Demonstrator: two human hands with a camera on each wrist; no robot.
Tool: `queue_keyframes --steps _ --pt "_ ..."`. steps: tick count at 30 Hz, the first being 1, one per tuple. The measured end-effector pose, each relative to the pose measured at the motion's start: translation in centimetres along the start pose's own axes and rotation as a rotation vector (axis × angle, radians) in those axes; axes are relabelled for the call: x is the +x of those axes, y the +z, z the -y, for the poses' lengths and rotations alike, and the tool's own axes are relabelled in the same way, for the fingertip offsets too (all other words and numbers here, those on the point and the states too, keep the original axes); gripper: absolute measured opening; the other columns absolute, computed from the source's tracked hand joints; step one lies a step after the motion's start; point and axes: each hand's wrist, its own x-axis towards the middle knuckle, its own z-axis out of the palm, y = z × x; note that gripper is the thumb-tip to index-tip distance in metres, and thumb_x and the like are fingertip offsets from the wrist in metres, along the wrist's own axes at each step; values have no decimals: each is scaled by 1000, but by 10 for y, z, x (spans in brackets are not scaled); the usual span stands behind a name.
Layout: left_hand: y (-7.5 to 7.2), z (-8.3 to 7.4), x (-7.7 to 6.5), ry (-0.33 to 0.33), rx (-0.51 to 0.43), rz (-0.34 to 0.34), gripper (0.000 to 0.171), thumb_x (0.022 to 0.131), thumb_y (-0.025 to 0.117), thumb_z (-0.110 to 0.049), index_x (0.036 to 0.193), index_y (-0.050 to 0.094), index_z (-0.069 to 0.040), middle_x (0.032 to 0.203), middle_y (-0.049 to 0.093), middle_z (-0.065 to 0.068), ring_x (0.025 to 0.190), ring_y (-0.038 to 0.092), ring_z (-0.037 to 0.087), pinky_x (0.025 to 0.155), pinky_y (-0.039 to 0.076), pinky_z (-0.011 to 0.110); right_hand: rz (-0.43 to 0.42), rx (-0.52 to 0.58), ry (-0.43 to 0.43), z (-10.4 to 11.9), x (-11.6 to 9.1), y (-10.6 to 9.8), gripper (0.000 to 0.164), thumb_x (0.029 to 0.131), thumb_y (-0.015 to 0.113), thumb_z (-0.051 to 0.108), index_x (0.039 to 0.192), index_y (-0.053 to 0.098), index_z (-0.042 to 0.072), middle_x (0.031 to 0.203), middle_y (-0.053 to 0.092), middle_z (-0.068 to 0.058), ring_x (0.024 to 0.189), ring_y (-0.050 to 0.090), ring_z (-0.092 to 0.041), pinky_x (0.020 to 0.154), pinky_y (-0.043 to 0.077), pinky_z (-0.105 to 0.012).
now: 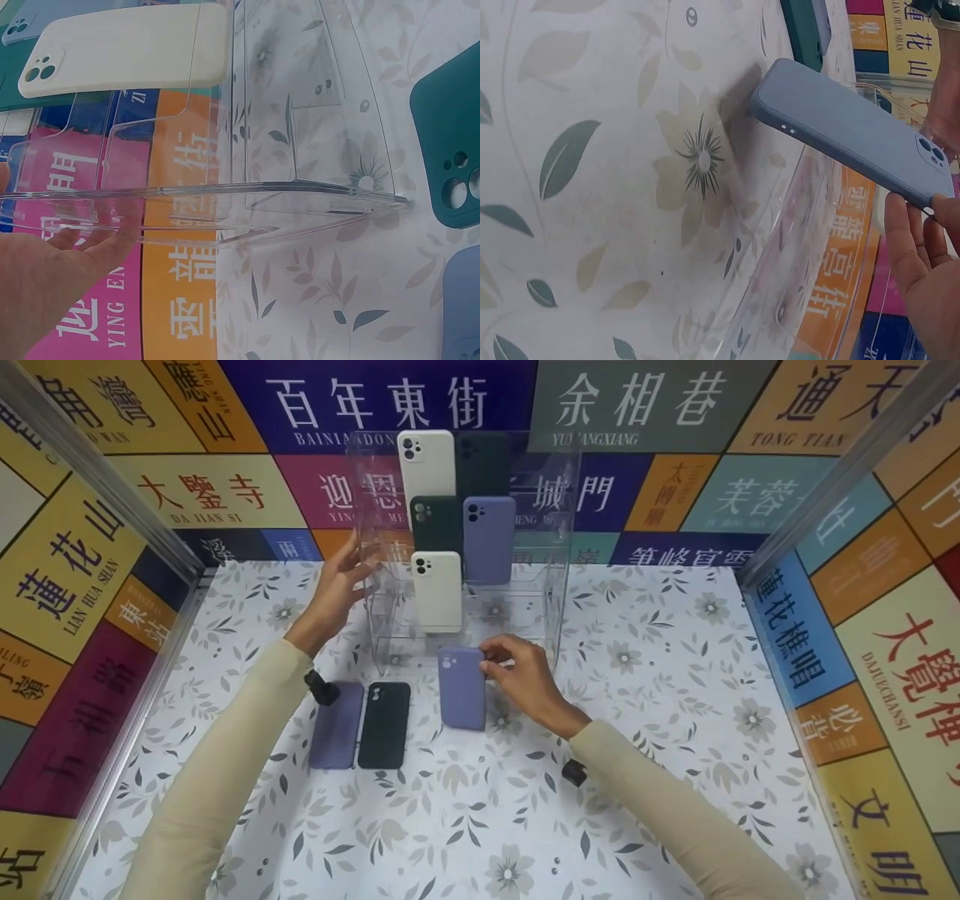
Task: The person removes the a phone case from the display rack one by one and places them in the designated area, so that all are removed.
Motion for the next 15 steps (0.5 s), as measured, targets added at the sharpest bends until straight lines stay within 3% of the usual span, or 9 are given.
queue_keyframes --steps 4,15 --pt "0 1 -1 4 4 6 73 113 51 -7 177 22 -24 176 40 9 154 48 31 125 40 57 30 24 26 0 -1 6 22 97 80 -5 118 78 0 106 78 -16 94 77 -26 79 66 -34" --pt "-1 2 -1 22 36 2 71 113 53 -11 177 25 -28 172 46 8 150 52 28 125 41 52 75 82 96 -10 0 24 20 98 79 -4 118 76 -4 104 77 -22 91 77 -30 79 67 -36"
